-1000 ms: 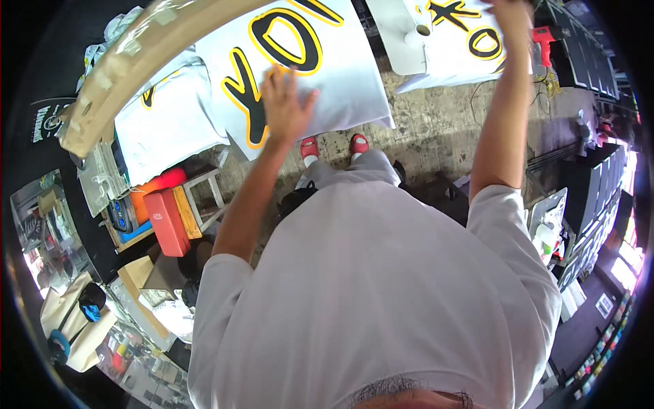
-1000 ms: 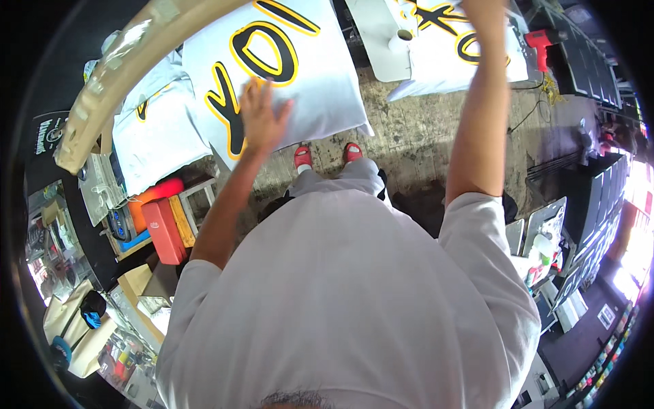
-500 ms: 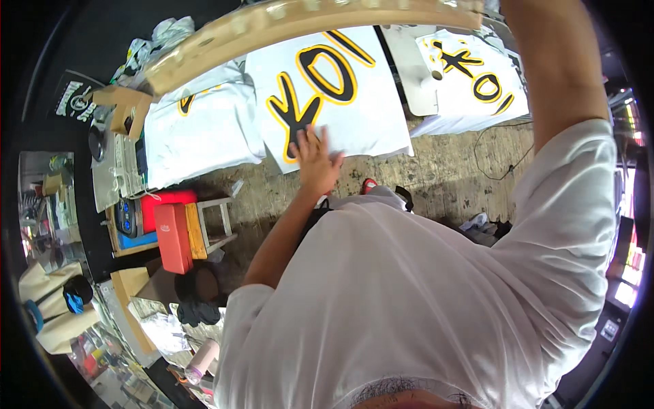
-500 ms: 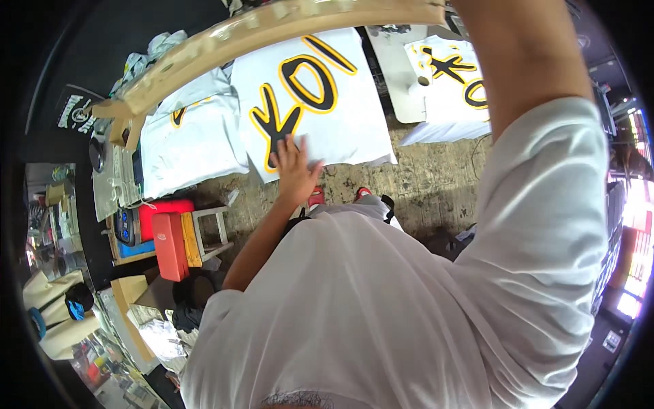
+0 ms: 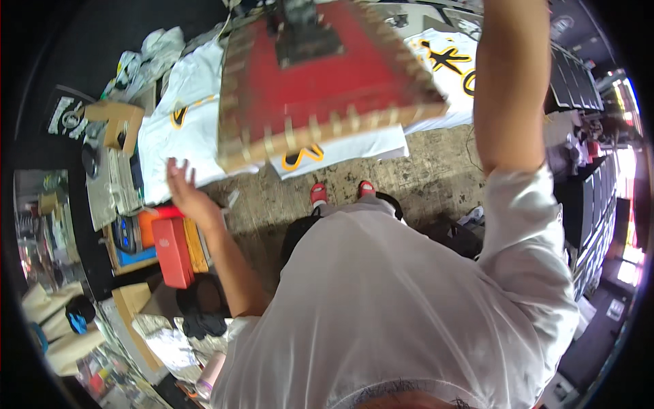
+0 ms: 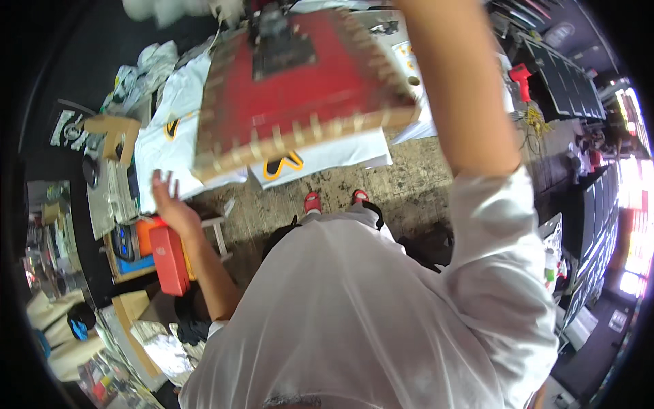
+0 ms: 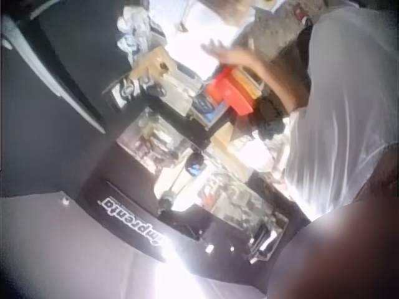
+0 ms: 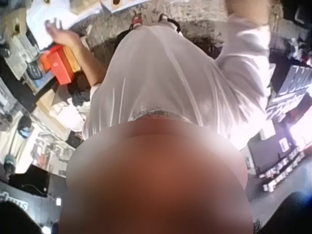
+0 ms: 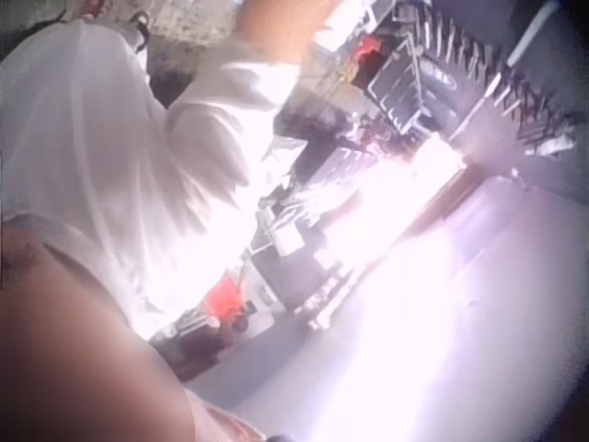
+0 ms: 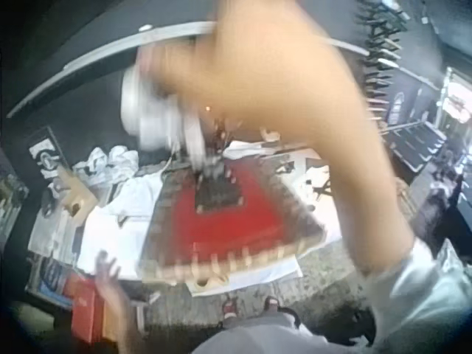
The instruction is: The person positions white shirts on a screen printing press, applies yellow and black ink using a squeegee, and dries the finished design with a heat gun.
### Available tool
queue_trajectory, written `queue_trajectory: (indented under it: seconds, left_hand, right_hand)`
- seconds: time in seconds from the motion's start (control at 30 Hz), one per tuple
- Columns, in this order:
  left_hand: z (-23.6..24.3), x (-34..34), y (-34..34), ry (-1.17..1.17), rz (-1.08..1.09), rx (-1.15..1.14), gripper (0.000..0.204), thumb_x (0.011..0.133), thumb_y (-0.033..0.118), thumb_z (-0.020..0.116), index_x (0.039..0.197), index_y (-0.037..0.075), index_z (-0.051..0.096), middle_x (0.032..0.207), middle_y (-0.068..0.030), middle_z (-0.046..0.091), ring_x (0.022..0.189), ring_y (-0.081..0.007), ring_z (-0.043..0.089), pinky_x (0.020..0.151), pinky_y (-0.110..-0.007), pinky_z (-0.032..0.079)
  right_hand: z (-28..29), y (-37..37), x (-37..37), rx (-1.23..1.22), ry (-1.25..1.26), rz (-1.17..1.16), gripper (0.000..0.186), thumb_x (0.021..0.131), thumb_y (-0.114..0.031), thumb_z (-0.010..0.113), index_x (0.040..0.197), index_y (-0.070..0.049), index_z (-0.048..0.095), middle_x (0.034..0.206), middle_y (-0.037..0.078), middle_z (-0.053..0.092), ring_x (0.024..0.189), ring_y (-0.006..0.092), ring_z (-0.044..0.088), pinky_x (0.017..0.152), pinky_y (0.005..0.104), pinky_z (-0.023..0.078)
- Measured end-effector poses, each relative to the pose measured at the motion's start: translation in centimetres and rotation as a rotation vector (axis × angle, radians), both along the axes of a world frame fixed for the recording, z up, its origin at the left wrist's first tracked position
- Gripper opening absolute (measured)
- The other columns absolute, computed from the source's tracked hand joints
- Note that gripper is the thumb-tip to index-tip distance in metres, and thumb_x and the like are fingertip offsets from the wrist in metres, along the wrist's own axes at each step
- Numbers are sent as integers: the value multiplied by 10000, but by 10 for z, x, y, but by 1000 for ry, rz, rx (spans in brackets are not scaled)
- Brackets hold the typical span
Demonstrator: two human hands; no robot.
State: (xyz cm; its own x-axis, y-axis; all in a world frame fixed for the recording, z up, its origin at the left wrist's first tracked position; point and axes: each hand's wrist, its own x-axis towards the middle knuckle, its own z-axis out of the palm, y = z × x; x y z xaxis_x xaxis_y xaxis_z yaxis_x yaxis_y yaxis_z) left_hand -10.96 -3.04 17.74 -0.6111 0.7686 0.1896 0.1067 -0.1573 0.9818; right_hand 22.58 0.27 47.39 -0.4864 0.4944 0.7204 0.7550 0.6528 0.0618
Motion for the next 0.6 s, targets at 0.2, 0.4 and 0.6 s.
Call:
queue_trajectory:
  seconds: [0.2, 0.4, 0.6]
  left_hand:
    - [80, 111, 35, 342, -898, 333, 596, 1020, 448, 469, 1280, -73, 595, 1338, -235, 591, 1266, -316, 552, 1119, -433, 357]
    - [27, 201, 47, 774, -1168, 105, 635, 881, 401, 669, 1381, 30, 540, 1509, -214, 428, 1369, -437, 400, 1141, -515, 315]
    - [-10, 208, 48, 992, -835, 200, 637, 964, 424, 532, 1447, 11, 479, 1549, -246, 364, 1415, -443, 347, 1170, -561, 232]
  right_hand:
    - [-215, -4, 7, -870, 110, 13, 286, 838, -290, 631, 698, -58, 721, 656, 191, 662, 635, 388, 677, 616, 493, 549]
    - [-325, 1, 2, -678, 345, 43, 256, 718, -246, 640, 775, 2, 661, 717, 211, 637, 688, 384, 635, 613, 457, 527]
    - [-350, 15, -2, -598, 448, 132, 466, 785, -298, 646, 1091, 50, 593, 1173, 248, 558, 1136, 397, 534, 996, 476, 429]
